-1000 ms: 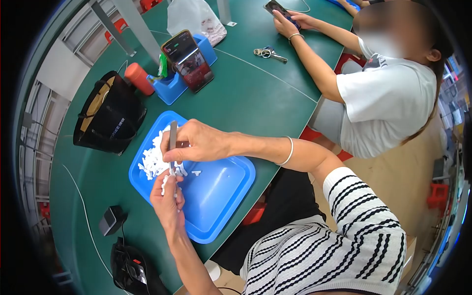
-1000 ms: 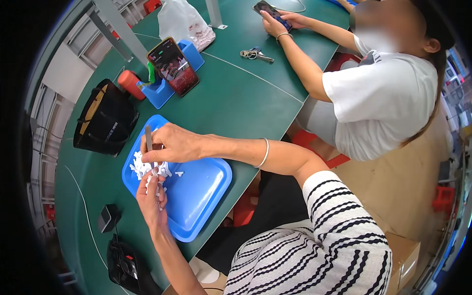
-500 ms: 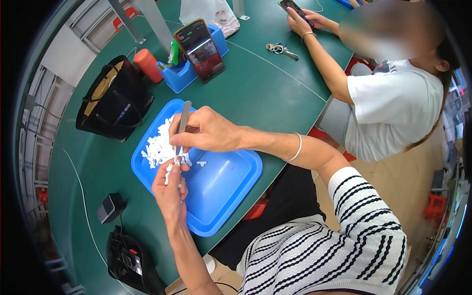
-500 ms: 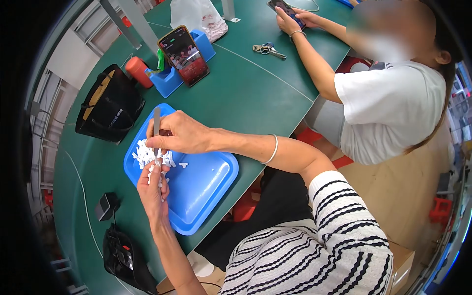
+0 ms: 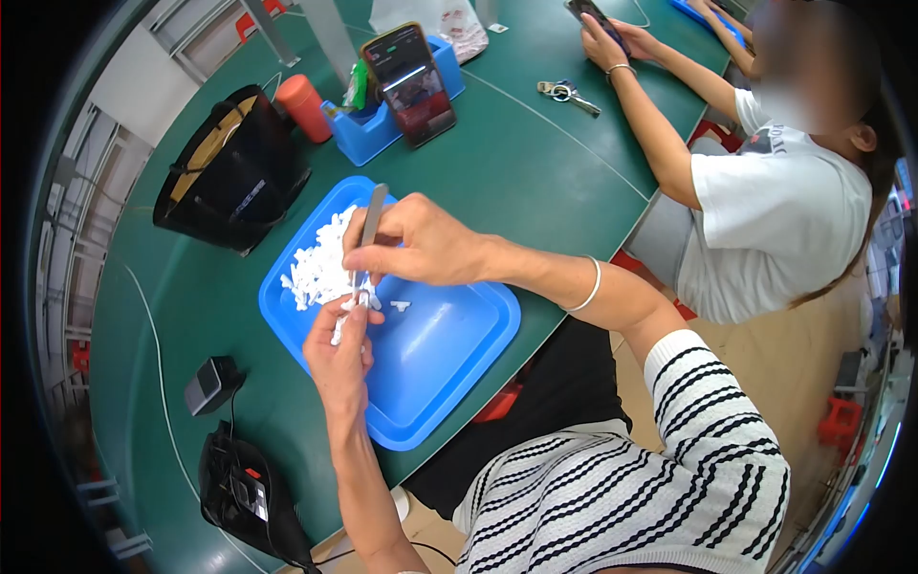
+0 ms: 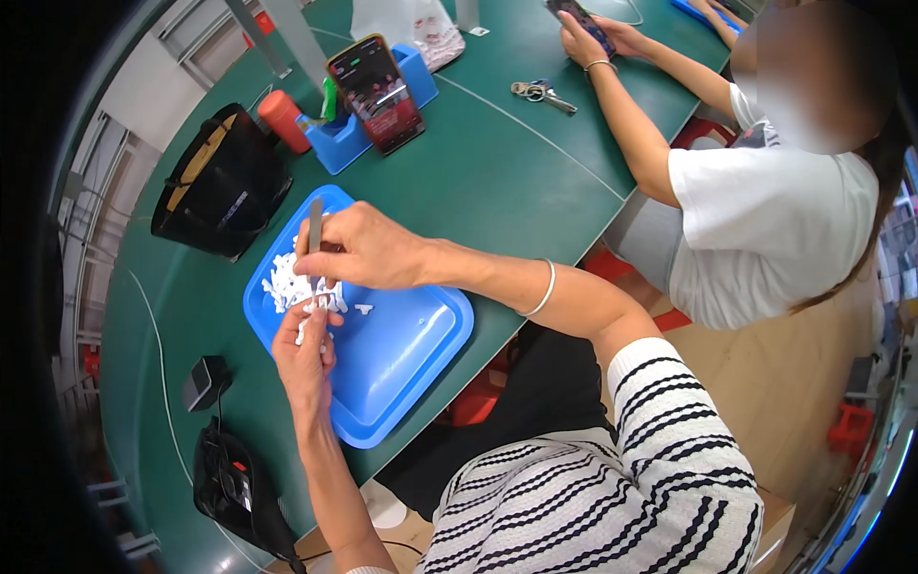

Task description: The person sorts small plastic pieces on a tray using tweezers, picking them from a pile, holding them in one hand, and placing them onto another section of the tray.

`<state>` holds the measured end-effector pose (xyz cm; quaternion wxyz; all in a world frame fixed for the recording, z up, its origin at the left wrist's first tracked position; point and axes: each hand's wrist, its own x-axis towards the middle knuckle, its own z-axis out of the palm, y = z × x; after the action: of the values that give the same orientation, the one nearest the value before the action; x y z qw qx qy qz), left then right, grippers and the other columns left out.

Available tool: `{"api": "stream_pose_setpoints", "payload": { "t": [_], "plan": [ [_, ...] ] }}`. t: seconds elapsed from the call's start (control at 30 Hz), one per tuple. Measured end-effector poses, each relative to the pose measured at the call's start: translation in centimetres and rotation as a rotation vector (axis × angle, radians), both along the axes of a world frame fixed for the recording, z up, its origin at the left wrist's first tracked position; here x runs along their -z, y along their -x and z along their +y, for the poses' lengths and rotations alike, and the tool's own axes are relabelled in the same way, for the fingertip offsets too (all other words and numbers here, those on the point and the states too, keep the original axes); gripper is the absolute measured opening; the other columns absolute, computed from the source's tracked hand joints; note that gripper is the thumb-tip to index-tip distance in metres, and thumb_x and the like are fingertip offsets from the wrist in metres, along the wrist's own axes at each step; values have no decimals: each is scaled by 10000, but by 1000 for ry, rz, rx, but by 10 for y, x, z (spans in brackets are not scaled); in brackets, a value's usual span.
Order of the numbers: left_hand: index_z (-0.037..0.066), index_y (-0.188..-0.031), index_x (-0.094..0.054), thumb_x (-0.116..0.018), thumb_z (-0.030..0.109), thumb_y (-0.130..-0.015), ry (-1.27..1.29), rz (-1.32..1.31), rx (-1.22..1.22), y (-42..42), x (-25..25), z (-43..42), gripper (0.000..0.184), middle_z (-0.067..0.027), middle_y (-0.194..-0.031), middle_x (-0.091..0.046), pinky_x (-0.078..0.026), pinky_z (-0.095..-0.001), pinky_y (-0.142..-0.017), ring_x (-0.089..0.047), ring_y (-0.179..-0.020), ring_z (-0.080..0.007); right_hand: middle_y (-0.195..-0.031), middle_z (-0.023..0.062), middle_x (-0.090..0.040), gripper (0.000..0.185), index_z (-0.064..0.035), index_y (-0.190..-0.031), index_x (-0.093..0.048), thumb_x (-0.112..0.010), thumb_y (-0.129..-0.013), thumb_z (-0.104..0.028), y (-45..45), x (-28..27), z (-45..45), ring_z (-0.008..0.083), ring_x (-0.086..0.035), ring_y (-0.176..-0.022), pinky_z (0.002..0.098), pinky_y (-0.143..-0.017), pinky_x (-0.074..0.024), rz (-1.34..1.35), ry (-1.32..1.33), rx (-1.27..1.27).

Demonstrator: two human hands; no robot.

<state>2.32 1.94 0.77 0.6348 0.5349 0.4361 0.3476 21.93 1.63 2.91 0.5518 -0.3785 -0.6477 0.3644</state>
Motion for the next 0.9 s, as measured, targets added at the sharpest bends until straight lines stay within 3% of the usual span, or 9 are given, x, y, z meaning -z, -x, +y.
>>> {"api": "stream_pose_setpoints", "payload": {
  "t": [0.13, 0.53, 0.67, 0.77, 0.9],
  "plan": [
    [28, -1013, -607, -594, 124, -909, -8, -44, -6, 1, 2, 1, 142, -50, -772, -652, -271, -157, -407, -405, -469, -13, -829, 70, -619, 136, 53, -883, -613, -612, -883, -83, 0, -3, -1, 125, -630, -672, 239, -595, -523, 78, 124, -13],
    [11, -1018, -617, -604, 173, -916, -29, -3, 0, 2, -1, 0, 192, -50, -760, -646, -273, -168, -408, -403, -471, -18, -869, 80, -622, 196, 21, -899, -613, -612, -907, -174, -6, -1, 2, 126, -628, -714, 240, -622, -537, 244, 191, 25],
    [10, -1016, -619, -604, 179, -917, -18, -12, 2, 2, -1, 1, 196, -50, -760, -646, -275, -166, -409, -403, -470, -19, -870, 81, -622, 201, 28, -897, -611, -618, -904, -172, -5, -1, 2, 128, -629, -735, 247, -634, -540, 233, 167, 2],
    [9, -1015, -622, -600, 179, -920, -17, -11, 0, 1, -1, 0, 196, -50, -761, -646, -278, -164, -410, -401, -470, -18, -864, 84, -623, 215, 48, -898, -606, -617, -904, -167, -2, 4, 3, 127, -626, -740, 250, -631, -546, 22, 89, -64],
    [4, -1033, -624, -583, 178, -930, -36, 2, 33, 1, -2, 0, 207, -45, -771, -645, -279, -162, -408, -400, -476, -16, -846, 81, -624, 209, 42, -901, -605, -613, -907, -168, -4, -2, 1, 125, -625, -725, 247, -624, -545, 105, 133, -68]
  ]
}}
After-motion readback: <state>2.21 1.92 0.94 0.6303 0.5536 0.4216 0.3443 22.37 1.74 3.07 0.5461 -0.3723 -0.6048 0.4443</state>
